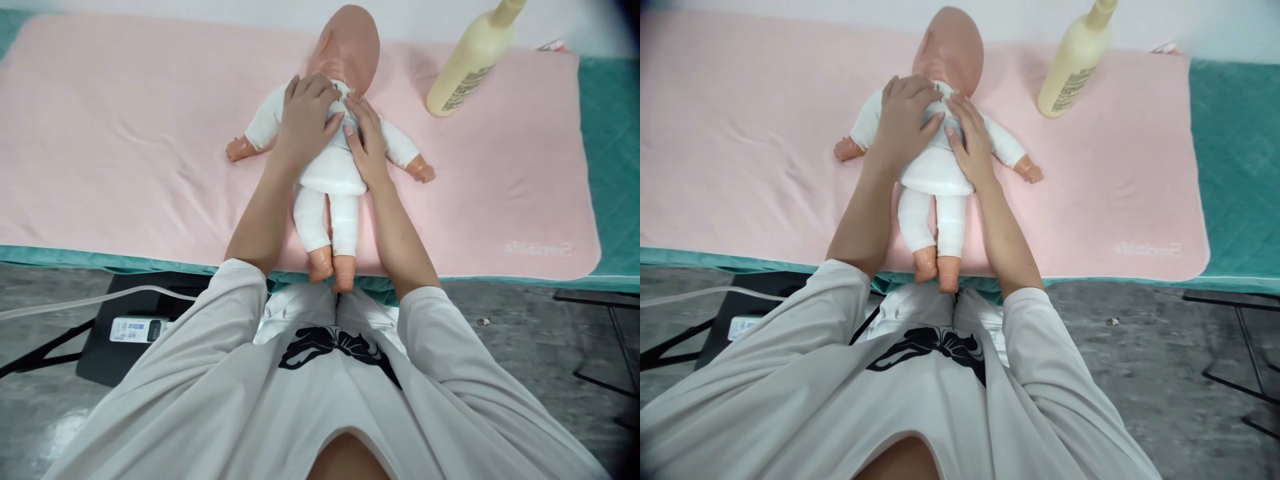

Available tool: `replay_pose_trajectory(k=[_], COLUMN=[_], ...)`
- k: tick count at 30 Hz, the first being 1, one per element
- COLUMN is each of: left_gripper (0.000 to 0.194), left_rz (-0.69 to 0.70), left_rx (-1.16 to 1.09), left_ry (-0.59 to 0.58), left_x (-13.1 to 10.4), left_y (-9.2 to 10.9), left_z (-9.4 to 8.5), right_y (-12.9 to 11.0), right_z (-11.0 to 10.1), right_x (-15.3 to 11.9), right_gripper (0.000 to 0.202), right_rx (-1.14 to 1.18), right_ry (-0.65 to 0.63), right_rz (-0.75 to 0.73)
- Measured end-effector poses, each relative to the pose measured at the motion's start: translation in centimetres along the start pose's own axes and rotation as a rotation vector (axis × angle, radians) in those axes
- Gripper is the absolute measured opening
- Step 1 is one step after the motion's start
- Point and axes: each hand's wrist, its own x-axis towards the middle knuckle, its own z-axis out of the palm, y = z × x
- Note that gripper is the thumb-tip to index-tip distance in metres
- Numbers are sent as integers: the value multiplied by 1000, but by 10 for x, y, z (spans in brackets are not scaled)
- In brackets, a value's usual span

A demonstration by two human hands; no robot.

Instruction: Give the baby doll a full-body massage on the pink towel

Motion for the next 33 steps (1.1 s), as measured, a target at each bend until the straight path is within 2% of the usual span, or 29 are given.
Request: replay_pose_trajectory(k=[8,12,17,20,23,25,29,31,33], left_gripper=[34,31,31,19,13,17,25,23,21], left_rz=[15,25,18,-16,-42,-52,-76,-54,25], left_rx=[50,24,-153,-313,-330,-267,-227,-273,-346], left_ry=[-3,9,149,219,188,141,102,128,196], left_x=[-1,-2,1,5,7,7,6,4,1], left_y=[-3,-2,-5,-12,-17,-17,-18,-22,-27], left_z=[5,5,3,4,6,7,8,8,7], right_y=[2,-3,-6,-3,1,2,2,1,0], right_z=[1,-1,-1,2,4,5,5,4,3], right_x=[4,5,12,18,22,22,19,16,14], right_gripper=[70,73,70,70,73,74,65,59,55], right_rx=[45,49,106,129,67,29,7,-9,-35], right_ry=[-80,-66,17,33,40,46,37,27,17], right_rz=[106,113,106,96,98,86,48,48,75])
